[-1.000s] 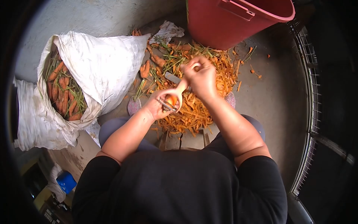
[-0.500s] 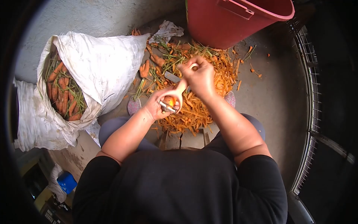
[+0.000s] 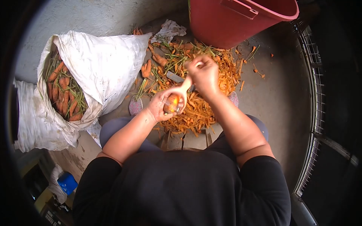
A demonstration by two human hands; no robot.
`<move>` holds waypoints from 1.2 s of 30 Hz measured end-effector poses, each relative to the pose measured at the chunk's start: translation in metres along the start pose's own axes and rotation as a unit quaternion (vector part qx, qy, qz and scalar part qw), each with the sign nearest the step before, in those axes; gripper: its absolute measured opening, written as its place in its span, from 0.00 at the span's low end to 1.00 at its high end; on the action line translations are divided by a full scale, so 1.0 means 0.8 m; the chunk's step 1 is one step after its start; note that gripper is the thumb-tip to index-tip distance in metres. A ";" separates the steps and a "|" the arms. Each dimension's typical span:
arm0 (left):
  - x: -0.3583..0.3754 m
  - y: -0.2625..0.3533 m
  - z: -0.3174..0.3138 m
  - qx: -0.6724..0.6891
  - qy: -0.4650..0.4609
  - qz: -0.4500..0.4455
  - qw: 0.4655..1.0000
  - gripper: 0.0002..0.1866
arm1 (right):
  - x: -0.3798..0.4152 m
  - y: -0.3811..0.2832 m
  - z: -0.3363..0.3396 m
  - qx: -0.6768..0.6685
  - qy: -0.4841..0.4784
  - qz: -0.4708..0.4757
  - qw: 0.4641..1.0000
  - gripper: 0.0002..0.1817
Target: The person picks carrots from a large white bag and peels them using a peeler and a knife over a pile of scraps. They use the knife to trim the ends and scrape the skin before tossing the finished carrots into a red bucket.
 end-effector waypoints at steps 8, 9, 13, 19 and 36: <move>-0.002 0.001 0.010 0.067 0.012 0.054 0.996 0.17 | -0.036 0.004 0.046 -0.037 0.122 0.013 0.992 0.10; 0.000 0.003 0.005 0.049 0.024 0.041 0.998 0.17 | -0.016 -0.006 0.026 -0.055 0.066 0.017 0.996 0.11; 0.008 0.002 -0.010 -0.053 0.036 0.019 0.998 0.16 | 0.008 -0.002 -0.006 0.038 -0.026 0.011 0.999 0.09; 0.003 -0.002 0.000 0.053 -0.008 0.071 0.996 0.12 | -0.064 0.024 0.077 -0.065 0.208 0.029 0.976 0.10; 0.003 -0.001 0.008 -0.005 0.006 0.046 0.999 0.15 | -0.011 -0.012 0.020 -0.099 0.069 0.023 0.992 0.12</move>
Point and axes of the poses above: each hand's wrist, its own x-axis away from the middle knuckle, its own z-axis out of the back of the hand, y = z × x, the point moved 3 cm from there along -x, towards the middle knuckle, and after that the axes turned 8 degrees about x, right-handed, at the moved point
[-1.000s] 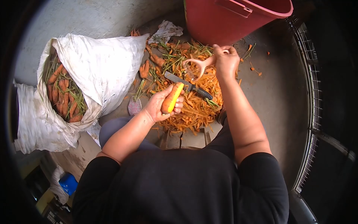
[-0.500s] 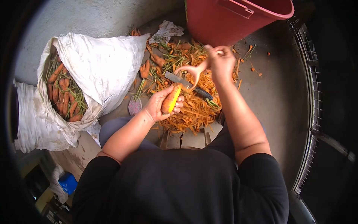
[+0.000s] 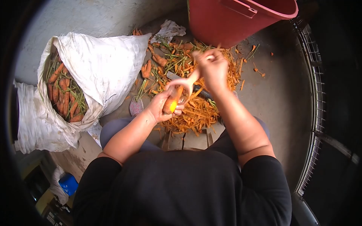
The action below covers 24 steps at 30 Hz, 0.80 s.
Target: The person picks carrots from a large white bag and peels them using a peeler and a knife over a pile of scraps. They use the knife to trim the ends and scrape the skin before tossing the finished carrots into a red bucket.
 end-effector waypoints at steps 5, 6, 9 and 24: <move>0.001 -0.007 -0.011 -0.024 0.008 0.018 1.000 0.16 | -0.005 0.027 -0.001 0.147 -0.013 0.002 0.989 0.09; -0.001 -0.010 -0.006 -0.002 0.001 0.054 0.999 0.15 | -0.024 0.032 0.014 0.168 0.033 -0.020 0.985 0.09; 0.002 -0.009 -0.011 -0.006 -0.004 0.041 0.999 0.17 | -0.064 0.033 0.057 0.076 0.146 0.041 0.986 0.11; 0.000 -0.005 -0.008 0.029 0.001 0.031 0.999 0.13 | -0.051 0.032 0.045 0.084 0.102 0.046 0.990 0.12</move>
Point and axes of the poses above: each hand's wrist, its own x-axis away from the middle knuckle, its own z-axis out of the back of the hand, y = z × x, the point moved 3 cm from there along -x, towards the middle knuckle, and after that the axes turned 8 degrees about x, right-handed, at the moved point
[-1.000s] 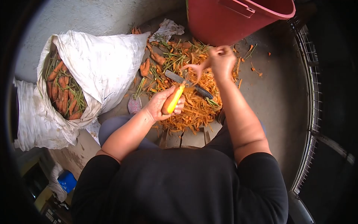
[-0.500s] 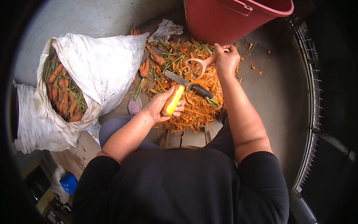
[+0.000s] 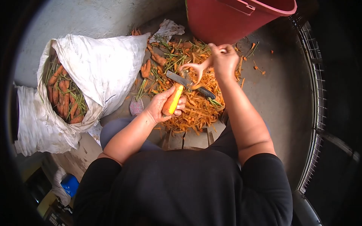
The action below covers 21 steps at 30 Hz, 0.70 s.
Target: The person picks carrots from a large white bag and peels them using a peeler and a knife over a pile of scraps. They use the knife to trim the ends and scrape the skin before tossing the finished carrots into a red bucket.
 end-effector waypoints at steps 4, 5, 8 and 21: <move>0.000 0.004 0.002 -0.041 0.019 -0.084 0.995 0.16 | 0.086 -0.042 -0.042 0.025 -0.183 0.018 0.983 0.12; -0.004 0.003 0.003 -0.040 0.023 -0.073 0.996 0.17 | 0.088 -0.038 -0.045 0.037 -0.197 0.016 0.980 0.11; -0.006 0.002 0.012 -0.083 -0.018 -0.036 0.996 0.14 | 0.055 -0.014 -0.035 0.098 -0.110 -0.017 0.989 0.10; -0.001 0.003 0.007 -0.053 -0.008 -0.050 0.997 0.16 | 0.060 -0.024 -0.036 0.089 -0.140 -0.035 0.986 0.10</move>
Point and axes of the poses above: each hand's wrist, its own x-axis away from the middle knuckle, its own z-axis out of the back of the hand, y = z × x, the point moved 3 cm from there along -x, towards the middle knuckle, and after that the axes turned 8 degrees about x, right-handed, at the moved point
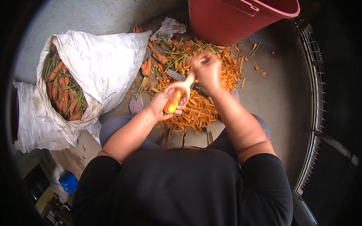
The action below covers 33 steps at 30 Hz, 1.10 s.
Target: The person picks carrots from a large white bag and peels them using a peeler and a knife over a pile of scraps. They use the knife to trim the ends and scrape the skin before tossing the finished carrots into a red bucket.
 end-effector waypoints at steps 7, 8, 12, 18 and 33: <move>-0.003 -0.003 0.010 0.079 0.044 0.040 0.995 0.15 | -0.004 -0.014 0.014 -0.065 0.047 0.030 0.996 0.12; 0.003 0.001 -0.004 0.019 0.026 -0.038 0.999 0.14 | 0.014 -0.022 0.000 -0.059 -0.005 0.030 0.998 0.12; -0.003 0.001 0.013 -0.059 -0.002 -0.013 0.998 0.13 | 0.016 0.003 -0.014 -0.014 -0.034 0.028 0.999 0.09; -0.001 -0.006 -0.001 0.079 0.025 0.036 0.996 0.13 | -0.040 0.016 0.038 -0.075 0.125 0.043 0.988 0.10; -0.004 -0.002 0.015 0.047 0.048 0.007 0.998 0.15 | -0.006 -0.008 0.007 -0.124 0.031 0.015 0.992 0.11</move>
Point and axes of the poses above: each hand's wrist, its own x-axis away from the middle knuckle, its own z-axis out of the back of the hand, y = z × x, the point moved 3 cm from there along -x, towards the middle knuckle, and after that the axes turned 8 degrees about x, right-handed, at the moved point
